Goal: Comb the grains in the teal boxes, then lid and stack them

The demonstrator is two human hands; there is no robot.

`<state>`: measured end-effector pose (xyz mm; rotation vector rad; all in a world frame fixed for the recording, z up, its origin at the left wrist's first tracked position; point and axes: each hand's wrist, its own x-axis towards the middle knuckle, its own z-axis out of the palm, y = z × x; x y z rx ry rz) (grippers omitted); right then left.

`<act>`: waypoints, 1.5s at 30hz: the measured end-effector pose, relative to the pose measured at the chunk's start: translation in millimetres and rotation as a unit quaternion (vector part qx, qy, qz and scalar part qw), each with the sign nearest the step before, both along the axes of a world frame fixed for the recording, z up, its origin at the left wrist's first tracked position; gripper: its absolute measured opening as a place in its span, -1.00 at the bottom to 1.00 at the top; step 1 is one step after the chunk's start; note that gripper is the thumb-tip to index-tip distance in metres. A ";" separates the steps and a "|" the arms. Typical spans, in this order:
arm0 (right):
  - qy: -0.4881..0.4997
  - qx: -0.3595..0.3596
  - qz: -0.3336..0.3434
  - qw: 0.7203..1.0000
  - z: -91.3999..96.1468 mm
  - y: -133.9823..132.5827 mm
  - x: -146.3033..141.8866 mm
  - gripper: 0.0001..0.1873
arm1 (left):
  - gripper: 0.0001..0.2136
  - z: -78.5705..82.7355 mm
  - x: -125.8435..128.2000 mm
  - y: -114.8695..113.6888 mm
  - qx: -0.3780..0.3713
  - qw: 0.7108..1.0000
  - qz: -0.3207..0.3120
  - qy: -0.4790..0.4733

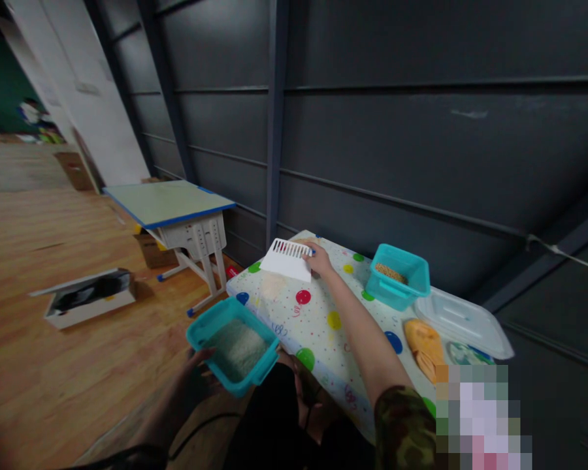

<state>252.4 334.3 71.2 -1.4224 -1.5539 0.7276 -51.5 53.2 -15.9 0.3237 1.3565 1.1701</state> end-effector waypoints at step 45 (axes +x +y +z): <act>0.031 -0.077 0.123 0.989 13.1 -66.5 1.8 -0.37 | -0.28 -12.4 20.0 -7.6 0.013 0.999 -0.034 -0.018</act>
